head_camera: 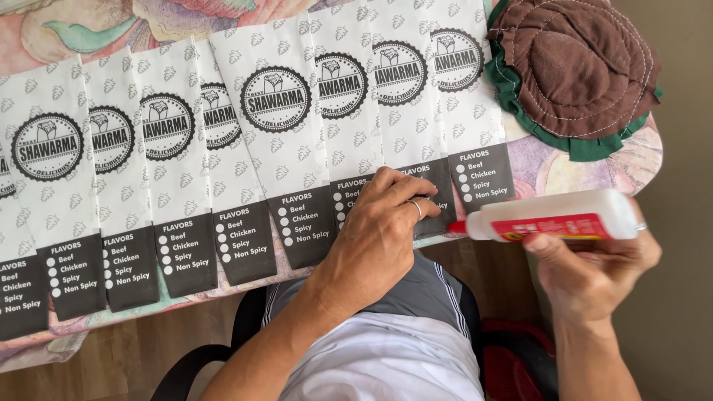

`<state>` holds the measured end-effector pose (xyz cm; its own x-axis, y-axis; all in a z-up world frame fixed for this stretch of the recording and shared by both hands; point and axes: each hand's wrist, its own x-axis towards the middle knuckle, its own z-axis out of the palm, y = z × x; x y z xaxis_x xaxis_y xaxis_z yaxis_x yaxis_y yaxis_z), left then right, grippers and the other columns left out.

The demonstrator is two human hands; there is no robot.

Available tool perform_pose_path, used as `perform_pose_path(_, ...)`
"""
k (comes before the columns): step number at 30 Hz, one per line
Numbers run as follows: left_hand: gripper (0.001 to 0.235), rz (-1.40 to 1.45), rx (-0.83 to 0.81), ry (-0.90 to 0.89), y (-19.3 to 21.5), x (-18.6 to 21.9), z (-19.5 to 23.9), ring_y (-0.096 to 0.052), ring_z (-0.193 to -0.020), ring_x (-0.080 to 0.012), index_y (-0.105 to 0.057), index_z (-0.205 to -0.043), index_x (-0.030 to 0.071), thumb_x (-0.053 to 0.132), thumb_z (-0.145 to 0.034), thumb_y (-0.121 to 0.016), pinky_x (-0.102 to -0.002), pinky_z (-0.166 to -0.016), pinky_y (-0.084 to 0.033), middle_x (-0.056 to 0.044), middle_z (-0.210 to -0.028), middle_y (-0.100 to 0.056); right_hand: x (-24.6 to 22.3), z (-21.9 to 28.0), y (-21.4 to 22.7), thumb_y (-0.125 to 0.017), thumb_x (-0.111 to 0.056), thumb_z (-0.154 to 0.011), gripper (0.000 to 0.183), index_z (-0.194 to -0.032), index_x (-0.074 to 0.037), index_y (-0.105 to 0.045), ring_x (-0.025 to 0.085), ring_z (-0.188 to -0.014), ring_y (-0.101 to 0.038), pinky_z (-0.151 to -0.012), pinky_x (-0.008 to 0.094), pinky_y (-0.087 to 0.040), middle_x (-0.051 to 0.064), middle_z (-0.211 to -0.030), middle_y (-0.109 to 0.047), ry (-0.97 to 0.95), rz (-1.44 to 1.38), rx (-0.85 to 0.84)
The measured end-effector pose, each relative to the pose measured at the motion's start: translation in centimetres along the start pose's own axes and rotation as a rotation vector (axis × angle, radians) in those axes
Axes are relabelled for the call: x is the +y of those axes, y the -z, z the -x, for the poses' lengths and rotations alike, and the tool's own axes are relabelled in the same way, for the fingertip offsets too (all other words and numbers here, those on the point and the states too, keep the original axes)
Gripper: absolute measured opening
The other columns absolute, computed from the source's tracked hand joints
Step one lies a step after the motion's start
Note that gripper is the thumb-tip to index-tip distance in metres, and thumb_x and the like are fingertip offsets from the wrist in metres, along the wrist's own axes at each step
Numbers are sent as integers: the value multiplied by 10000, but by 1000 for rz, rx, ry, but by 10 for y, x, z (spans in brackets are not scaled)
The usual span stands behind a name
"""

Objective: Applying white glue to the edges of paper shawarma wraps to assemble them into packaging.

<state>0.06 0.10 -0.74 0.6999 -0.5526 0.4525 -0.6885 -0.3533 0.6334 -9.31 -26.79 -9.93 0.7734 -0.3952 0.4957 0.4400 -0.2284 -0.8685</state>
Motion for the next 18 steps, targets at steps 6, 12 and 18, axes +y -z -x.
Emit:
perform_pose_path(6,240,-64,-29,-15,1,2,-3,-522,-991,-310,-728,-1004,-58,-162,-873,-555,-387,-898,-492,-142,-1114,-670,-49,-22,-48,-861,-40,-682,421,-826,-59,-465,118,-716,-460,-611,264,-486,-12,-809,-411,-152,13,-61)
perform_pose_path(12,253,-119,-1,-151,11,7,-1,-499,-994,-338,-719,-1068,-124,-217,-873,-587,-429,-892,-507,-176,-1097,-649,-10,-13,13,-803,84,-710,712,-1275,-161,-447,330,-1103,-606,-941,603,-656,254,-1352,-543,-13,-68,89)
perform_pose_path(18,142,-286,19,-89,52,1,15,-559,-959,-306,-741,-1043,-104,-134,-915,-687,-396,-825,-524,-183,-1044,-707,-11,-10,-1,-821,-13,-785,608,-1267,-170,-487,255,-1060,-615,-974,487,-661,153,-1219,-578,-40,-101,48)
